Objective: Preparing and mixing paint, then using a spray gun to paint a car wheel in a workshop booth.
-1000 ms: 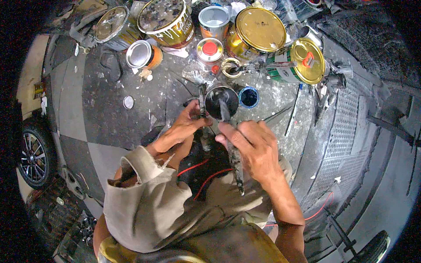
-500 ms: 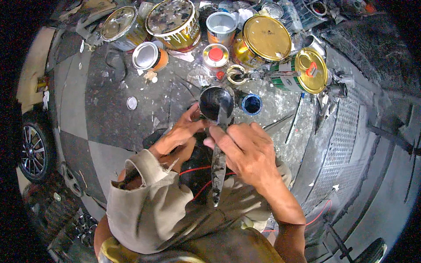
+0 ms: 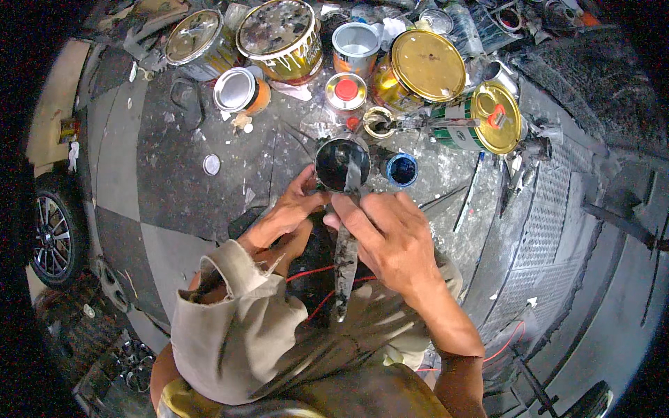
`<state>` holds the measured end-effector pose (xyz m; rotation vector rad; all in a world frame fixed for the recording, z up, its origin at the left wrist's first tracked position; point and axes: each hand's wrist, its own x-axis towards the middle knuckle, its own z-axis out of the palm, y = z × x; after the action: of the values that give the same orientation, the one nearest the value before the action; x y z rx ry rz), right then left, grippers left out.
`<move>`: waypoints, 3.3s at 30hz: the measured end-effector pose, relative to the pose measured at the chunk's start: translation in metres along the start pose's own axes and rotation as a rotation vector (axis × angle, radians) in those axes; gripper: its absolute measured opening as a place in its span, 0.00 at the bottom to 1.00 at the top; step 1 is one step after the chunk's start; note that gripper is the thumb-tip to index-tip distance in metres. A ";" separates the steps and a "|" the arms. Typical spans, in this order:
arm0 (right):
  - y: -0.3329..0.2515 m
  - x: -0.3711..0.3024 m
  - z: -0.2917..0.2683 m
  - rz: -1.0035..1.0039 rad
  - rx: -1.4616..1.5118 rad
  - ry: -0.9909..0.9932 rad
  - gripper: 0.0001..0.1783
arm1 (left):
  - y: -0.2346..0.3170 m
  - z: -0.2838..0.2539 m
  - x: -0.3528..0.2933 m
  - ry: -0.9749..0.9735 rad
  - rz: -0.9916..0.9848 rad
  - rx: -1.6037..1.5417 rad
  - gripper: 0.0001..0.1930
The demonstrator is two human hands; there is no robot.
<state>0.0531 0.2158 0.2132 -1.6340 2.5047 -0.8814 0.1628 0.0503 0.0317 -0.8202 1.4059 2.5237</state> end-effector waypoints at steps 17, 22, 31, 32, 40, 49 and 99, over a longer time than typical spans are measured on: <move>0.022 0.002 0.014 0.085 0.288 0.083 0.12 | 0.005 -0.003 0.004 0.171 -0.022 0.018 0.34; 0.031 -0.005 0.000 0.648 0.598 0.399 0.16 | 0.014 -0.002 0.005 0.235 -0.116 0.051 0.36; 0.043 -0.001 -0.001 0.758 0.545 0.403 0.20 | 0.007 -0.006 0.009 0.228 -0.125 0.035 0.36; 0.042 0.001 0.001 0.716 0.563 0.366 0.20 | 0.007 -0.007 0.009 0.228 -0.155 0.025 0.36; 0.044 0.000 0.016 0.693 0.677 0.392 0.18 | 0.007 -0.022 0.011 0.249 -0.237 -0.008 0.37; 0.079 -0.010 0.073 1.068 1.325 0.520 0.25 | 0.017 -0.061 -0.007 0.347 -0.120 -0.352 0.26; -0.233 -0.193 -0.532 1.212 0.129 1.240 0.29 | 0.315 0.630 -0.343 -1.047 -0.422 0.572 0.34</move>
<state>0.1671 0.5466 0.7151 0.9195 2.9668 -1.9105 0.0881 0.4398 0.7071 0.2798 1.2295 1.6066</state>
